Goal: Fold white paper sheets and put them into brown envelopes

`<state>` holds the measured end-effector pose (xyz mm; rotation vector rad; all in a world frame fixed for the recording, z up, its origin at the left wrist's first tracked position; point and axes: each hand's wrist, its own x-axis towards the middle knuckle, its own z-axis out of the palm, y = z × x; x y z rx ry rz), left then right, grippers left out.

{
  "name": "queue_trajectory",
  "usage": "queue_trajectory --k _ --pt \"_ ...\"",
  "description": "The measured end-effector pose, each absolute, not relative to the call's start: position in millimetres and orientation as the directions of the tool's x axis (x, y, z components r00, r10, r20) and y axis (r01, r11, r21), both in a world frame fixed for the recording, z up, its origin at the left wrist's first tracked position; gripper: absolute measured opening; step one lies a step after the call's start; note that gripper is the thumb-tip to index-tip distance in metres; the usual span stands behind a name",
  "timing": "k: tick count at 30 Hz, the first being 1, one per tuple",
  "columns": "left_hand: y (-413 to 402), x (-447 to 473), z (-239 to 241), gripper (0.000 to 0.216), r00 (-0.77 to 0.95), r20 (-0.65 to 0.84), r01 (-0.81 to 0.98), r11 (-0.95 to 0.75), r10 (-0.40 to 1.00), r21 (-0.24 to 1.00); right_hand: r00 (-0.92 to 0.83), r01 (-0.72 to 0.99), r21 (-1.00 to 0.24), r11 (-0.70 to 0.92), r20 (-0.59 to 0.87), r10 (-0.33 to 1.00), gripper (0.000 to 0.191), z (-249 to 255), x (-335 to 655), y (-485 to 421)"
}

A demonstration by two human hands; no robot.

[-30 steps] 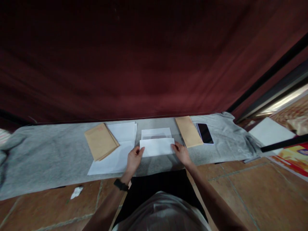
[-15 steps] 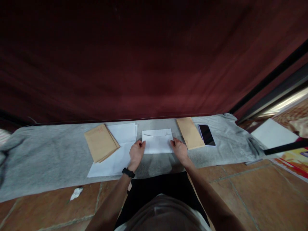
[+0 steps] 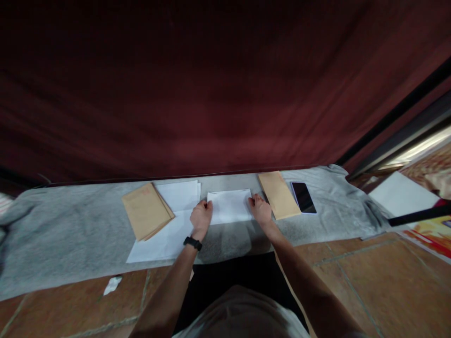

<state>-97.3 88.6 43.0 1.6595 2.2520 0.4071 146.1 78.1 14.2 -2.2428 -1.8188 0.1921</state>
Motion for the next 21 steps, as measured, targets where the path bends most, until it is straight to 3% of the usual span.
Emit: queue_trajectory --k 5,8,13,16,21 --pt "91 -89 46 0.036 -0.325 -0.081 0.875 0.332 0.942 0.354 0.223 0.946 -0.260 -0.195 0.081 0.971 0.026 17 146 80" --pt "91 -85 46 0.038 -0.338 -0.079 0.888 0.346 0.938 0.304 0.188 0.965 -0.220 -0.146 0.183 0.965 0.026 22 141 72" --pt "91 -81 43 0.040 -0.307 -0.047 0.922 0.309 0.951 0.233 -0.074 0.956 -0.242 0.165 0.347 0.935 0.040 24 116 55" --pt "91 -79 41 0.041 -0.292 -0.020 0.935 0.290 0.956 0.204 -0.191 0.928 -0.246 0.280 0.332 0.924 0.048 15 100 48" --pt "90 -80 44 0.041 -0.272 -0.021 0.949 0.272 0.962 0.160 -0.152 0.954 -0.213 0.212 0.265 0.952 0.055 -4 94 40"
